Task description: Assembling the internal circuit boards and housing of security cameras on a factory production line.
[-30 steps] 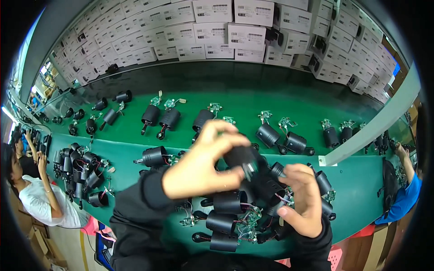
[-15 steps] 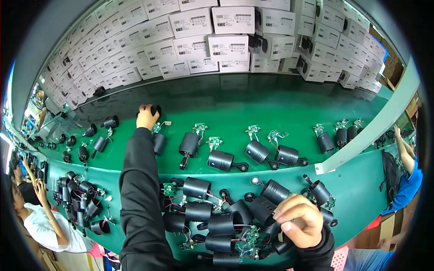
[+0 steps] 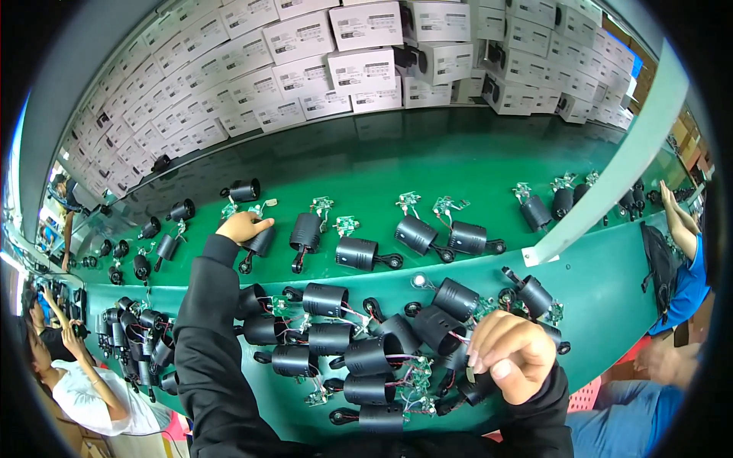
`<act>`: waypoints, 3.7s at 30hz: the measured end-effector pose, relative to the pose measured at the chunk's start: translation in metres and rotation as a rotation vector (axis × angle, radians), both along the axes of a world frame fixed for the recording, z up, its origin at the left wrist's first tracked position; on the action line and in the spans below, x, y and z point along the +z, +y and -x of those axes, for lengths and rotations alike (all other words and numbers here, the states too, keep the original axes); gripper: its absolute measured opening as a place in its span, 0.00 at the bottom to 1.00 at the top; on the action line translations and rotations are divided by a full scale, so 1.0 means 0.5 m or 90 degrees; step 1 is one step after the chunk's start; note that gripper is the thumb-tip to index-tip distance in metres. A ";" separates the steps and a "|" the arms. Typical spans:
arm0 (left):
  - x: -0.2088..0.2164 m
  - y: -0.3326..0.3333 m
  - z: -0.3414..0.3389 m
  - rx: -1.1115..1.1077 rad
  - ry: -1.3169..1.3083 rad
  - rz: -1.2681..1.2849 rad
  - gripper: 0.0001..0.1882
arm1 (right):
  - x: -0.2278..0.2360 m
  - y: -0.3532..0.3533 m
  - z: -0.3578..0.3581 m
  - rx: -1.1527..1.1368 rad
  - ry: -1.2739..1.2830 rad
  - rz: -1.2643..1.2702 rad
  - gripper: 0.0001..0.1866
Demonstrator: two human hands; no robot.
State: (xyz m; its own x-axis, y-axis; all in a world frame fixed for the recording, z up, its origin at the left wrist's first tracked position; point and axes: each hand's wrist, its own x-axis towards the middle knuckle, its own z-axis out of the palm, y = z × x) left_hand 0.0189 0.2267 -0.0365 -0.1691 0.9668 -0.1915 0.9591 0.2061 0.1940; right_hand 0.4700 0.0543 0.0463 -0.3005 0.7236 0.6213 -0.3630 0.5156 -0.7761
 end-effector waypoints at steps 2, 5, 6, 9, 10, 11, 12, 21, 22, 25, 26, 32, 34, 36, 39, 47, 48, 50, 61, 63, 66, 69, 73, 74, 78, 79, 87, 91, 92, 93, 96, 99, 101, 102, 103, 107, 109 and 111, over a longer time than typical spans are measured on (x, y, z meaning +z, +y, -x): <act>-0.012 -0.033 -0.011 -0.013 -0.069 -0.027 0.26 | 0.004 -0.020 -0.007 0.030 0.017 -0.002 0.07; -0.038 -0.075 -0.011 -0.122 -0.086 -0.093 0.29 | 0.014 -0.061 -0.017 0.046 0.020 -0.010 0.07; -0.020 -0.089 -0.033 -0.124 -0.088 -0.094 0.29 | 0.014 -0.074 -0.019 0.040 0.015 -0.014 0.07; 0.046 -0.129 -0.056 0.018 -0.127 -0.155 0.26 | 0.016 -0.103 -0.021 0.039 0.008 -0.023 0.07; 0.063 -0.150 -0.046 0.031 -0.151 -0.222 0.24 | 0.018 -0.109 -0.018 0.048 -0.020 -0.027 0.07; 0.084 -0.173 -0.058 0.034 -0.153 -0.223 0.24 | 0.019 -0.112 -0.017 0.051 -0.051 -0.029 0.08; 0.115 -0.200 -0.083 0.037 -0.271 -0.290 0.24 | 0.020 -0.115 -0.014 0.053 -0.083 -0.031 0.08; 0.178 -0.475 -0.282 -0.010 -1.147 -0.161 0.38 | -0.005 -0.110 0.103 -0.077 -0.279 -0.110 0.12; 0.177 -0.495 -0.287 -0.058 -1.240 -0.108 0.37 | -0.006 -0.107 0.125 -0.113 -0.260 -0.134 0.12; 0.171 -0.523 -0.286 -0.138 -1.429 0.028 0.37 | 0.001 -0.115 0.174 -0.145 -0.242 -0.162 0.12; 0.160 -0.526 -0.278 -0.177 -1.411 0.027 0.37 | 0.005 -0.118 0.187 -0.149 -0.239 -0.163 0.12; 0.155 -0.527 -0.244 -0.215 -1.404 0.101 0.35 | -0.011 -0.092 0.216 -0.128 -0.172 -0.216 0.14; 0.148 -0.516 -0.235 -0.261 -1.348 0.071 0.32 | -0.020 -0.078 0.224 -0.117 -0.152 -0.230 0.15; 0.143 -0.505 -0.235 -0.292 -1.151 -0.143 0.29 | -0.024 -0.068 0.234 -0.128 -0.164 -0.206 0.12; 0.131 -0.487 -0.229 -0.312 -0.938 -0.326 0.28 | -0.039 -0.054 0.254 -0.143 -0.178 -0.177 0.08; 0.086 -0.460 -0.229 -0.389 -0.411 -0.630 0.26 | -0.063 -0.047 0.290 -0.198 -0.163 -0.008 0.10; 0.080 -0.459 -0.234 -0.387 -0.371 -0.661 0.25 | -0.063 -0.049 0.291 -0.213 -0.171 0.016 0.13; 0.073 -0.456 -0.239 -0.382 -0.346 -0.688 0.25 | -0.061 -0.053 0.294 -0.198 -0.183 0.046 0.14; 0.050 -0.448 -0.282 -0.440 -0.106 -0.840 0.19 | -0.095 -0.051 0.252 -0.070 -0.317 0.087 0.11; 0.044 -0.445 -0.286 -0.464 -0.087 -0.859 0.17 | -0.099 -0.050 0.247 -0.078 -0.349 0.005 0.10; 0.047 -0.438 -0.275 -0.464 -0.187 -0.845 0.18 | -0.090 -0.046 0.257 -0.117 -0.300 -0.090 0.06; 0.054 -0.435 -0.263 -0.460 -0.287 -0.826 0.20 | -0.080 -0.041 0.272 -0.155 -0.251 -0.184 0.07; 0.066 -0.448 -0.254 -0.405 -0.592 -0.669 0.18 | -0.063 -0.036 0.291 -0.142 -0.235 -0.172 0.16; 0.069 -0.448 -0.252 -0.403 -0.595 -0.671 0.18 | -0.067 -0.034 0.291 -0.142 -0.238 -0.173 0.16; 0.080 -0.452 -0.241 -0.361 -0.554 -0.569 0.14 | -0.100 -0.033 0.278 -0.074 -0.244 -0.180 0.19; 0.078 -0.454 -0.238 -0.355 -0.554 -0.571 0.14 | -0.102 -0.034 0.275 -0.069 -0.246 -0.180 0.19; 0.055 -0.436 -0.254 -0.383 -0.118 -0.708 0.15 | -0.089 -0.032 0.250 -0.116 -0.411 -0.231 0.19; 0.038 -0.428 -0.281 -0.417 -0.086 -0.735 0.14 | -0.072 -0.018 0.221 -0.018 -0.407 -0.115 0.19; 0.035 -0.429 -0.288 -0.429 -0.093 -0.725 0.14 | -0.068 -0.015 0.212 0.034 -0.392 -0.058 0.19; 0.033 -0.426 -0.294 -0.441 -0.100 -0.714 0.14 | -0.068 -0.011 0.203 0.085 -0.375 -0.002 0.18; 0.032 -0.416 -0.308 -0.457 -0.154 -0.689 0.14 | -0.074 0.000 0.190 0.073 -0.338 0.027 0.18; 0.031 -0.409 -0.309 -0.460 -0.209 -0.667 0.14 | -0.079 0.004 0.188 0.068 -0.310 0.051 0.18; 0.032 -0.401 -0.303 -0.469 -0.268 -0.631 0.13 | -0.080 0.002 0.189 0.079 -0.277 0.076 0.17; 0.033 -0.398 -0.299 -0.472 -0.297 -0.613 0.13 | -0.080 0.001 0.191 0.085 -0.261 0.088 0.17; 0.033 -0.398 -0.295 -0.475 -0.326 -0.595 0.13 | -0.080 -0.001 0.193 0.092 -0.245 0.099 0.17; 0.048 -0.407 -0.281 -0.429 -0.407 -0.471 0.10 | -0.086 -0.007 0.199 0.105 -0.248 0.157 0.14; 0.049 -0.408 -0.275 -0.412 -0.433 -0.430 0.09 | -0.089 -0.005 0.198 0.111 -0.249 0.175 0.13; 0.048 -0.404 -0.269 -0.433 -0.614 -0.337 0.09 | -0.093 0.002 0.192 0.104 -0.261 0.124 0.12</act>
State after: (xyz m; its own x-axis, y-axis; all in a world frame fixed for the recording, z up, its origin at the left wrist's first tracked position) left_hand 0.1535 0.0245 -0.0123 0.3750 0.7986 0.4708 0.2677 -0.5795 0.7698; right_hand 0.3739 0.0553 0.0000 -0.6120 0.7374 0.2858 -0.0712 0.3086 -0.9485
